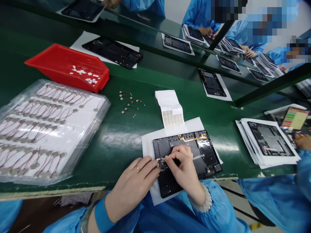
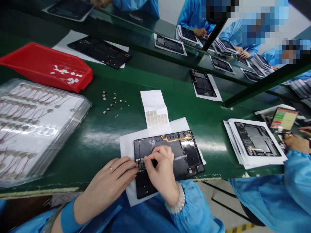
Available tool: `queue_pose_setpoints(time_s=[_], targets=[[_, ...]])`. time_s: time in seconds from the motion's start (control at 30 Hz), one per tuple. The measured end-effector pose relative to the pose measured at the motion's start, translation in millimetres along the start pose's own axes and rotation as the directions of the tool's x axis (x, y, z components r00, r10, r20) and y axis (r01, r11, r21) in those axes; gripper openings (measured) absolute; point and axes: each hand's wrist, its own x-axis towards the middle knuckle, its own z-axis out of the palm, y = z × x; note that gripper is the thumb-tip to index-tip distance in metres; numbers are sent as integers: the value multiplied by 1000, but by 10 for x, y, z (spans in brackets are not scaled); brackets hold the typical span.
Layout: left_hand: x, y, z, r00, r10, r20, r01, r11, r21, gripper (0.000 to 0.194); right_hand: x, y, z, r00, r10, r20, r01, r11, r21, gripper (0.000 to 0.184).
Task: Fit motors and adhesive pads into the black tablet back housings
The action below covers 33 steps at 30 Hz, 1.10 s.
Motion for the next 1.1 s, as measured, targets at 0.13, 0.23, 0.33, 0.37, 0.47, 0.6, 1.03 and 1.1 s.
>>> queue_pose_setpoints(time_s=[0.13, 0.23, 0.33, 0.37, 0.47, 0.6, 1.03, 1.1], targets=[[0, 5, 4, 1000, 2, -11, -2, 1000, -10, 30, 5, -11, -2, 1000, 11, 3, -11, 1000, 5, 20], [3, 3, 8, 1000, -1, -16, 0, 1000, -25, 31, 3, -12, 4, 1000, 17, 3, -17, 1000, 5, 20], [4, 1, 12, 1000, -5, -13, 5, 999, -35, 29, -1, -16, 10, 1000, 13, 1, -13, 1000, 1, 20], [3, 0, 12, 1000, -4, -12, 4, 999, -33, 29, -3, -17, 12, 1000, 12, 0, -12, 1000, 0, 19], [-4, 1, 10, 1000, 0, -5, 0, 1000, -20, 29, -8, -17, 18, 1000, 3, -9, -3, 1000, -4, 19], [-27, 1, 10, 1000, 2, -4, -2, 1000, -8, 28, -11, -9, 26, 1000, -7, -18, 6, 1000, -12, 19], [-37, 13, 7, 1000, -4, 2, 4, 1000, 1, 30, -10, -3, 22, 1000, 5, -15, -4, 1000, 10, 19], [-44, 10, 11, 1000, -4, 5, 4, 1000, -3, 30, -9, -3, 21, 1000, 3, -13, -3, 1000, 12, 19]])
